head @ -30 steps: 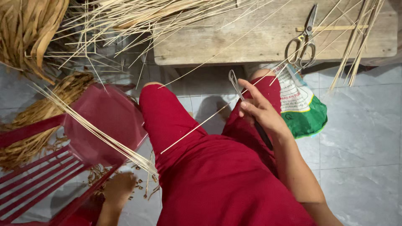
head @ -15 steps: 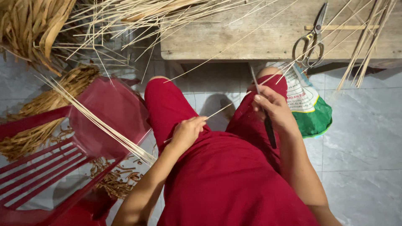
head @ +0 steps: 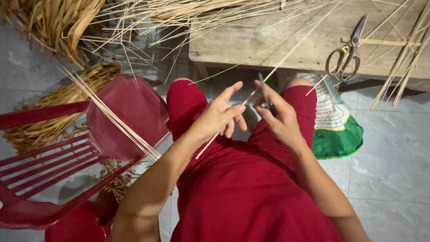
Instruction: The person sits on the floor and uses a knife to scrape and split thin bamboo strips. They repeatedly pull strips from a bundle, scrape them to remove fibers, and split them into thinner strands. The person also uses a blowtorch to heat the end of a strip.
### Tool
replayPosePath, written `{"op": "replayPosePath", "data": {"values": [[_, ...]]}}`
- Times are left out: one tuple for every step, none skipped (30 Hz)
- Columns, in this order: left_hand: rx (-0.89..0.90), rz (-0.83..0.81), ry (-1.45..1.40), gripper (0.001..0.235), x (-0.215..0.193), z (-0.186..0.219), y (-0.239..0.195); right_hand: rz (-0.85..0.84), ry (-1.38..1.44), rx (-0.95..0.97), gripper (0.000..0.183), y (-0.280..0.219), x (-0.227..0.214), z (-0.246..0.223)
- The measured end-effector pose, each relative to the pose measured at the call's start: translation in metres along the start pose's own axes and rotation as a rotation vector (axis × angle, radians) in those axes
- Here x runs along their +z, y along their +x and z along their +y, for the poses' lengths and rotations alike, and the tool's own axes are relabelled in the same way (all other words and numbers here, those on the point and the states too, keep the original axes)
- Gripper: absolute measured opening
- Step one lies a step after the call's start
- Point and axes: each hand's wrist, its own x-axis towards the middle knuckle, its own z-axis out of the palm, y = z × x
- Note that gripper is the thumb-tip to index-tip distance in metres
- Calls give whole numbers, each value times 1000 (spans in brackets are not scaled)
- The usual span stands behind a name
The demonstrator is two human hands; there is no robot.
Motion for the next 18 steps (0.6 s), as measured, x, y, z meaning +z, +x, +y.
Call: {"op": "replayPosePath", "data": {"values": [[4, 12, 36, 70, 3, 5, -3, -26, -74, -75, 46, 8, 3, 2], [8, 25, 72, 69, 6, 9, -6, 12, -68, -35, 38, 14, 6, 5], [15, 41, 109, 68, 7, 13, -8, 47, -62, 2, 30, 20, 9, 8], [86, 14, 35, 60, 5, 18, -12, 82, -55, 39, 23, 26, 11, 11], [156, -9, -40, 54, 1, 22, -18, 89, 31, 79, 21, 29, 11, 14], [226, -33, -115, 49, -1, 27, -23, 95, 118, 119, 20, 31, 9, 15], [346, 51, 49, 42, -1, 30, -29, 100, 205, 159, 19, 34, 6, 16], [463, 136, 215, 36, 1, 33, -37, 84, 241, 165, 19, 38, 2, 15], [576, 223, 381, 32, 2, 37, -45, 67, 276, 172, 18, 42, -2, 13], [714, 276, 462, 28, 4, 41, -49, 50, 311, 180, 17, 45, -3, 12], [854, 323, 543, 24, 8, 45, -50, 51, 308, 188, 18, 46, -2, 10], [929, 344, 561, 22, 12, 50, -49, 51, 305, 195, 19, 46, -1, 8], [1001, 373, 581, 20, 15, 53, -49, 51, 303, 204, 19, 46, 1, 8], [1007, 380, 538, 21, 16, 57, -46, 26, 302, 201, 19, 48, 4, 8], [1015, 382, 493, 22, 17, 61, -44, 6, 300, 198, 19, 49, 7, 9], [1017, 442, 531, 20, 19, 64, -45, -14, 298, 194, 19, 49, 9, 10], [1023, 501, 571, 18, 20, 67, -45, -16, 295, 202, 20, 49, 8, 10], [1028, 560, 610, 16, 20, 71, -45, -19, 292, 211, 20, 48, 7, 9]]}}
